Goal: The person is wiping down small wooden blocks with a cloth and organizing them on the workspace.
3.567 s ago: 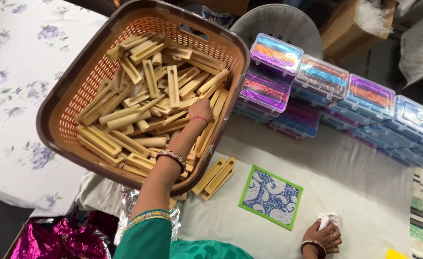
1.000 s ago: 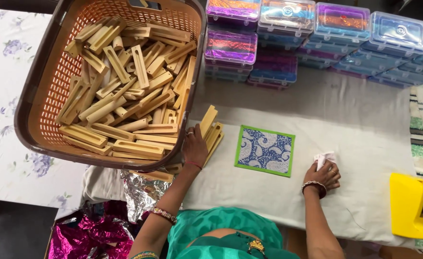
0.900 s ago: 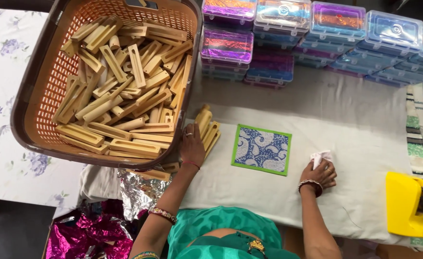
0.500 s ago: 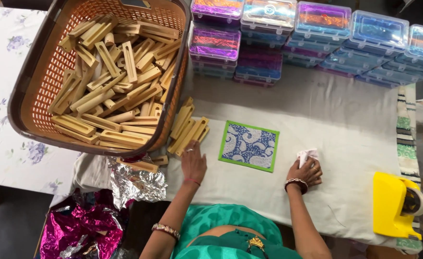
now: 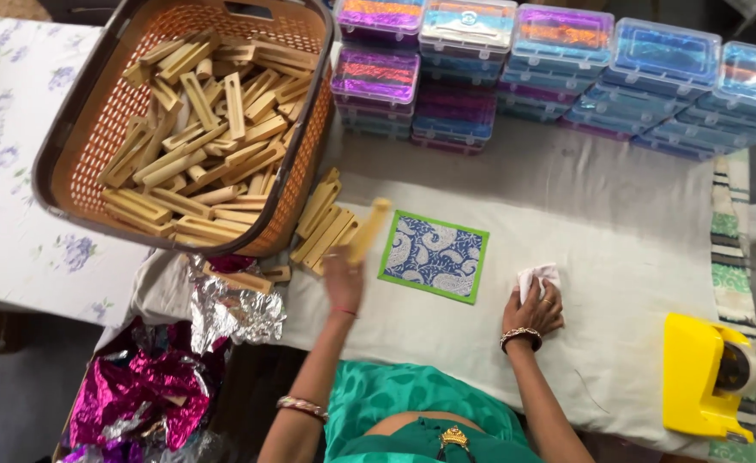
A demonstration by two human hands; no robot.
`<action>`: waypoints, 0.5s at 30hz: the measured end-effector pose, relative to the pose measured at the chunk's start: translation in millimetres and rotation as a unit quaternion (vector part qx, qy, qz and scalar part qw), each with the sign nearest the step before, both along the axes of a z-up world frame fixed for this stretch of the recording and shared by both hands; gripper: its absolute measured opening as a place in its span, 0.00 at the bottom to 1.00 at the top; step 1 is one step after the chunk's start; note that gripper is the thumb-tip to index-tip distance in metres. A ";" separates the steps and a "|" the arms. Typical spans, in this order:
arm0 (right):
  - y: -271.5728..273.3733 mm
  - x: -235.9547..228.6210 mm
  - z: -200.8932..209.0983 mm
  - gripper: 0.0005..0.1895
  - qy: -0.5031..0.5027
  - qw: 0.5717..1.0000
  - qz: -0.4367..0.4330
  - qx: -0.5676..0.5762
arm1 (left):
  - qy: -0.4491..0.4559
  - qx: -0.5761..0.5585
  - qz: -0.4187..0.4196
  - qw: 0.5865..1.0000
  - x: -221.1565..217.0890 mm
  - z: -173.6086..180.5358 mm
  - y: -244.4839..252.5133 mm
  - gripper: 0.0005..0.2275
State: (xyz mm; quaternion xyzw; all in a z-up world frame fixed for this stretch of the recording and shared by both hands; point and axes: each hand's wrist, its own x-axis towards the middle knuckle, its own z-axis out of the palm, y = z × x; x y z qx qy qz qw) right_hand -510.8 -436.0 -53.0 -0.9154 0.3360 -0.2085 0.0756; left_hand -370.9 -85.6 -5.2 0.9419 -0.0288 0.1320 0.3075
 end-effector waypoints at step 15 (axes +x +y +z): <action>-22.3 7.9 4.3 0.22 -0.152 0.968 0.141 0.141 | 0.115 -0.128 -0.146 0.974 -24.8 -0.1 -79.0 0.27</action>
